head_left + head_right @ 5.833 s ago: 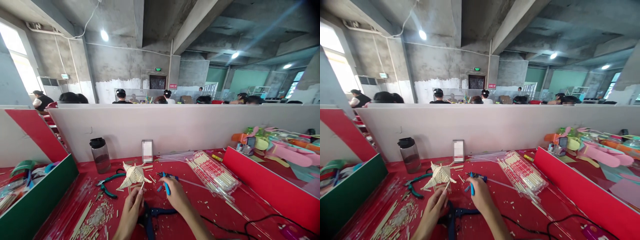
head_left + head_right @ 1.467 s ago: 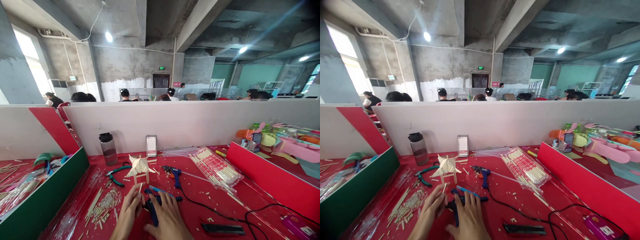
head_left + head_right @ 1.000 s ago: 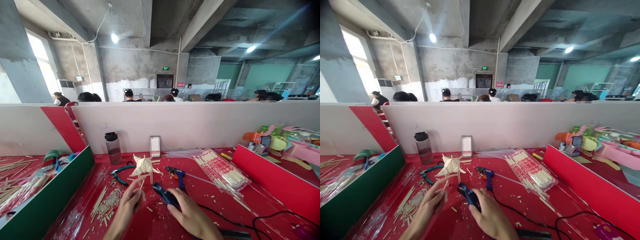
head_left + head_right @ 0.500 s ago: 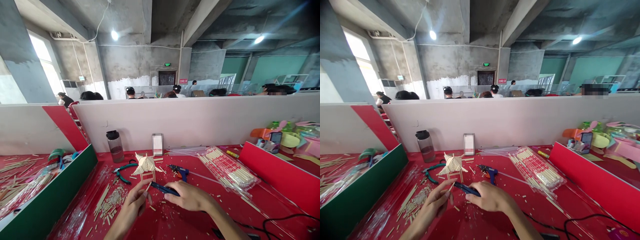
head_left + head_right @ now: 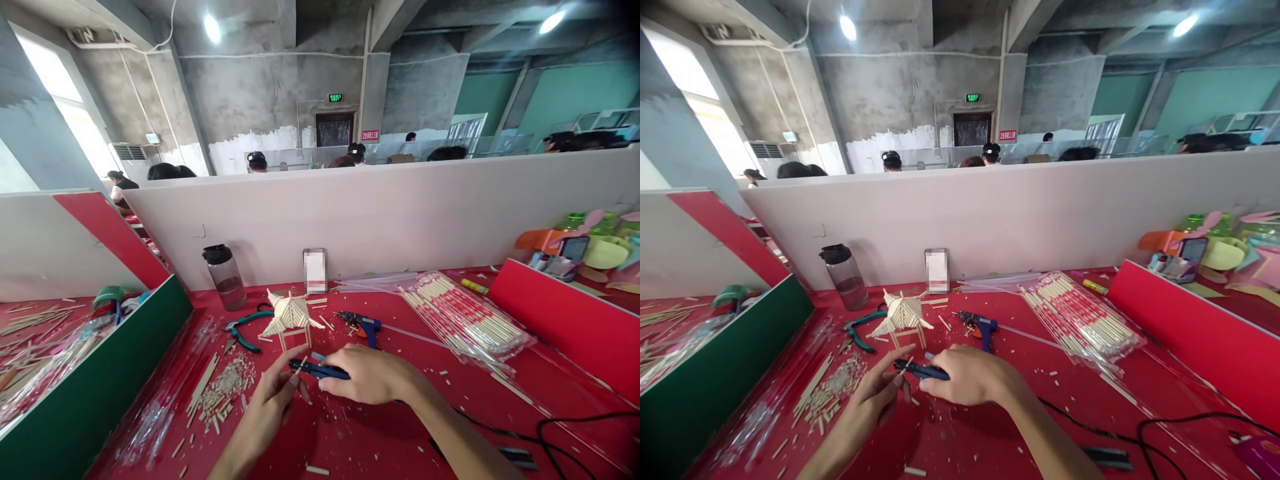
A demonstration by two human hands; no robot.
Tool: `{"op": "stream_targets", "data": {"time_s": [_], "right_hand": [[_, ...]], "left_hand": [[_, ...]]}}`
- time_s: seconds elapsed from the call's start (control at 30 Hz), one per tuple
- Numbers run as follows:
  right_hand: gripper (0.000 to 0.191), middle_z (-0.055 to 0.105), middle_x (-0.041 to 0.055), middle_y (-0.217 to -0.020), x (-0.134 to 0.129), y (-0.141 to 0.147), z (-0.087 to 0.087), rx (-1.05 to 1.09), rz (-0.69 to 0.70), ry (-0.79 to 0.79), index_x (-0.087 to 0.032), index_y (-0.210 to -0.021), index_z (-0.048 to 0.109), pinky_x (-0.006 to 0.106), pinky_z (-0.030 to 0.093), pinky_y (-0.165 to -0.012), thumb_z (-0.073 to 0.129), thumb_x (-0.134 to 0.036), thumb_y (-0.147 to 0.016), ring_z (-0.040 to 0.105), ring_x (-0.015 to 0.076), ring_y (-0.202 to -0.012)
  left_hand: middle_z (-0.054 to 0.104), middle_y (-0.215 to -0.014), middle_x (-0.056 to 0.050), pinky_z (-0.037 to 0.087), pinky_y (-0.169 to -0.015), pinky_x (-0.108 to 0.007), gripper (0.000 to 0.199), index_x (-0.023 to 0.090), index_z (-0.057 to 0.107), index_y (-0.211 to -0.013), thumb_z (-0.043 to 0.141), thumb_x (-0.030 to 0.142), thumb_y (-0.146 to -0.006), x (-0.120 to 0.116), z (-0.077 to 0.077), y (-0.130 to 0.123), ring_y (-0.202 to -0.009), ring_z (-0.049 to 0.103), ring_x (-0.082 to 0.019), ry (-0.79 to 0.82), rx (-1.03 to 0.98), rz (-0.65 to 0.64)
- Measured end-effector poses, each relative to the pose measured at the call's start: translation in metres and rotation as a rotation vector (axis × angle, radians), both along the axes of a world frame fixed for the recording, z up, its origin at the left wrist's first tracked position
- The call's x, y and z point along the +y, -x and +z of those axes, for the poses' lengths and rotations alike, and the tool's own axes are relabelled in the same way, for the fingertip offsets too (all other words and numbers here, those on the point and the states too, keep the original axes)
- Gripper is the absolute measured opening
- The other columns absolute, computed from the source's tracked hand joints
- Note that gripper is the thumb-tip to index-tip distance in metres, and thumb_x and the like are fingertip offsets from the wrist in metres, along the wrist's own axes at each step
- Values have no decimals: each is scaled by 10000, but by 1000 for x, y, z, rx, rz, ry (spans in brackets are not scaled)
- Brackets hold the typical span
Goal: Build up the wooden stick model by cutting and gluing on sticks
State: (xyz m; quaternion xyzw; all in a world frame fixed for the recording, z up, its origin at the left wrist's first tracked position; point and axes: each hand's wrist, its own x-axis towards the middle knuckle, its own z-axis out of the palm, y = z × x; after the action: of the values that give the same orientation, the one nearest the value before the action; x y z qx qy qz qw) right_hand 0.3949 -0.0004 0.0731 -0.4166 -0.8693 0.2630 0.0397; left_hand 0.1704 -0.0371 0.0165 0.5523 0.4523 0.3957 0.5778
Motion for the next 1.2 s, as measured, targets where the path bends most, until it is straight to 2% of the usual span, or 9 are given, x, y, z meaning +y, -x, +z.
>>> {"op": "stream_targets", "data": {"time_s": [0.27, 0.73, 1.0, 1.2], "right_hand": [[461, 672, 36, -687, 6, -1, -5, -8, 49, -7, -187, -834, 701, 264, 308, -559, 460, -568, -934, 567, 168, -603], [504, 642, 23, -669, 9, -3, -13, 12, 54, -39, -193, -819, 690, 257, 281, -549, 433, -612, -932, 539, 155, -600], [492, 651, 21, -670, 9, -2, -11, -4, 58, -20, -193, -852, 703, 258, 278, -555, 426, -590, -944, 526, 147, -575], [436, 659, 22, -685, 8, 1, -11, -13, 47, -32, -192, -836, 700, 252, 280, -552, 462, -543, -938, 539, 150, -598]], "left_hand": [[607, -683, 19, 205, -412, -196, 570, 180, 456, -1374, 568, 436, -877, 1, -4, 0, -392, 291, -46, 42, -52, -7], [582, -643, 37, 194, -422, -196, 508, 193, 480, -1311, 576, 432, -872, 0, -4, -1, -398, 275, -50, 68, -61, -9], [568, -616, 44, 189, -415, -196, 528, 191, 489, -1305, 586, 431, -845, 0, -1, -3, -382, 273, -49, 65, -57, 5], [559, -602, 47, 189, -410, -194, 508, 182, 495, -1305, 573, 384, -846, 2, -6, -2, -381, 267, -49, 67, -55, 5]]}}
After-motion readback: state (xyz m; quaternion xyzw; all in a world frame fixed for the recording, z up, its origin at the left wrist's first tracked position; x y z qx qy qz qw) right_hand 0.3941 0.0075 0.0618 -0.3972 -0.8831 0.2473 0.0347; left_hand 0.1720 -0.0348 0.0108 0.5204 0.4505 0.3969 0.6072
